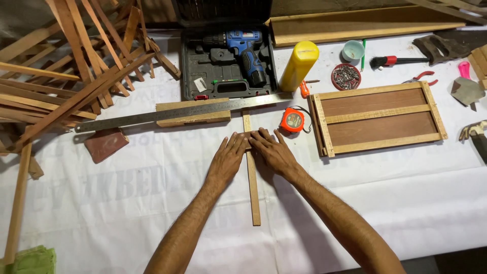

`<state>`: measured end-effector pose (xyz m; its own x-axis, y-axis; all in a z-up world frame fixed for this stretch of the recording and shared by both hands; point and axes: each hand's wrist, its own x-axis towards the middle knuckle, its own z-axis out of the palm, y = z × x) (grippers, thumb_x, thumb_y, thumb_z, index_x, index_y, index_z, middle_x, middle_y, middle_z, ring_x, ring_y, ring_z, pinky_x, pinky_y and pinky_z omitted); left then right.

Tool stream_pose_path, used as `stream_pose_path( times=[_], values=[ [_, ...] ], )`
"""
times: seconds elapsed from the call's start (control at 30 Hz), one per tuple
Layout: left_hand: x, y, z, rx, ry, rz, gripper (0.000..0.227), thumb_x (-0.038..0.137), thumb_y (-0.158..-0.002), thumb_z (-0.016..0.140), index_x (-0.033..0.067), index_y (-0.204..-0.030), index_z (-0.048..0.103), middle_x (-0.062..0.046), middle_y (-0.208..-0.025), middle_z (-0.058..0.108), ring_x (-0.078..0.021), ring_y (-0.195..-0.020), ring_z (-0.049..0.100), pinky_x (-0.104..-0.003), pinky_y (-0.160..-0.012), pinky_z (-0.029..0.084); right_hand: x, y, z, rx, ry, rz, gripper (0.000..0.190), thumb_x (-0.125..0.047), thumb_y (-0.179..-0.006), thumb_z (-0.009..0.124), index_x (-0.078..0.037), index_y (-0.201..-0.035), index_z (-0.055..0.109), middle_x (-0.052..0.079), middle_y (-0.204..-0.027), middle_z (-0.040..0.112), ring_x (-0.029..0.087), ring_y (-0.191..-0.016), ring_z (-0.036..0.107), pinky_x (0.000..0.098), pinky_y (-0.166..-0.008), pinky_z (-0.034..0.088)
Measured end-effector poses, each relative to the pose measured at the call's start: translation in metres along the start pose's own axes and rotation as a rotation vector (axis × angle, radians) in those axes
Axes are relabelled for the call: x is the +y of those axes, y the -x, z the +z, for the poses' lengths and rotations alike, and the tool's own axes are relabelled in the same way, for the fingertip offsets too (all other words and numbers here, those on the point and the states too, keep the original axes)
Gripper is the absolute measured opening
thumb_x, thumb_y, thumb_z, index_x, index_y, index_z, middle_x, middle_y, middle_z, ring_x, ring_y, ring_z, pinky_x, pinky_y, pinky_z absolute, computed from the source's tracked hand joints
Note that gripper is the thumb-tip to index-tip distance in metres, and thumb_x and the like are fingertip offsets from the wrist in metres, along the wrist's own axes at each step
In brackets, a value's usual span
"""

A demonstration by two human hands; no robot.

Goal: Assembling and measuring wooden frame components using various tools.

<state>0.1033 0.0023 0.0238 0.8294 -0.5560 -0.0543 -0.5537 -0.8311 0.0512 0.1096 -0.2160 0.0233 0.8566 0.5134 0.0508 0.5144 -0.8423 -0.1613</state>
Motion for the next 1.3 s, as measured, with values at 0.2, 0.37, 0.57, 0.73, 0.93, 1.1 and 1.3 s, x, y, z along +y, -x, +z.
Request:
stream_pose_path(
  times=[0.2,0.37,0.57,0.73,0.93,1.1,1.3],
  values=[
    [0.032,0.054,0.002,0.067,0.022,0.016,0.073,-0.017,-0.089,0.046,0.0044,-0.157,0.030,-0.013,-0.165,0.028,-0.0294,-0.153,0.024,-0.045,-0.127,0.018,-0.028,0.047,0.011,-0.035,0.009,-0.003,0.050,-0.022,-0.103,0.049,-0.018,-0.152,0.045,0.003,-0.163,0.038,0.024,-0.152,0.027,0.0577,-0.123,0.018],
    [0.056,0.089,0.016,0.105,0.067,0.073,0.062,-0.009,-0.094,0.047,-0.0003,-0.153,0.033,-0.018,-0.163,0.031,-0.0325,-0.153,0.024,-0.046,-0.127,0.020,-0.059,0.092,-0.010,-0.073,-0.030,0.005,0.048,-0.023,-0.104,0.049,-0.018,-0.152,0.045,0.003,-0.164,0.036,0.023,-0.154,0.025,0.0561,-0.124,0.019],
    [0.066,0.093,0.006,0.087,0.143,0.087,0.061,-0.006,-0.096,0.044,-0.0012,-0.155,0.031,-0.017,-0.165,0.028,-0.0320,-0.153,0.022,-0.048,-0.125,0.020,-0.059,0.098,-0.011,-0.102,-0.070,0.007,0.052,-0.022,-0.103,0.049,-0.019,-0.154,0.041,0.002,-0.165,0.033,0.023,-0.154,0.023,0.0561,-0.123,0.019],
    [0.044,0.064,-0.002,0.002,0.049,0.060,0.067,-0.010,-0.092,0.043,0.0015,-0.157,0.028,-0.014,-0.167,0.024,-0.0294,-0.154,0.019,-0.046,-0.126,0.018,-0.037,0.063,-0.007,-0.120,-0.073,-0.003,0.053,-0.021,-0.102,0.050,-0.021,-0.154,0.040,0.001,-0.165,0.032,0.022,-0.154,0.023,0.0558,-0.124,0.018],
    [0.004,0.012,-0.002,0.012,0.051,0.052,0.064,-0.007,-0.095,0.046,0.0026,-0.156,0.029,-0.015,-0.165,0.026,-0.0295,-0.154,0.020,-0.045,-0.127,0.018,-0.005,0.006,-0.002,-0.096,-0.047,-0.026,0.054,-0.015,-0.100,0.051,-0.018,-0.153,0.043,0.001,-0.165,0.034,0.022,-0.154,0.025,0.0564,-0.124,0.018],
    [-0.021,-0.031,0.008,0.031,0.002,0.037,0.063,-0.006,-0.095,0.048,0.0006,-0.155,0.032,-0.017,-0.164,0.029,-0.0313,-0.153,0.023,-0.046,-0.126,0.019,0.013,-0.038,-0.012,-0.088,-0.024,-0.008,0.048,-0.014,-0.099,0.053,-0.015,-0.147,0.050,0.000,-0.164,0.037,0.024,-0.153,0.029,0.0574,-0.123,0.022],
    [-0.026,-0.039,0.001,0.056,-0.020,0.032,0.063,-0.009,-0.093,0.048,0.0012,-0.154,0.036,-0.016,-0.162,0.034,-0.0325,-0.151,0.027,-0.046,-0.125,0.020,0.016,-0.047,-0.022,-0.077,-0.060,-0.021,0.040,-0.025,-0.103,0.054,-0.014,-0.141,0.054,0.002,-0.161,0.042,0.026,-0.151,0.032,0.0594,-0.122,0.023]
  ],
)
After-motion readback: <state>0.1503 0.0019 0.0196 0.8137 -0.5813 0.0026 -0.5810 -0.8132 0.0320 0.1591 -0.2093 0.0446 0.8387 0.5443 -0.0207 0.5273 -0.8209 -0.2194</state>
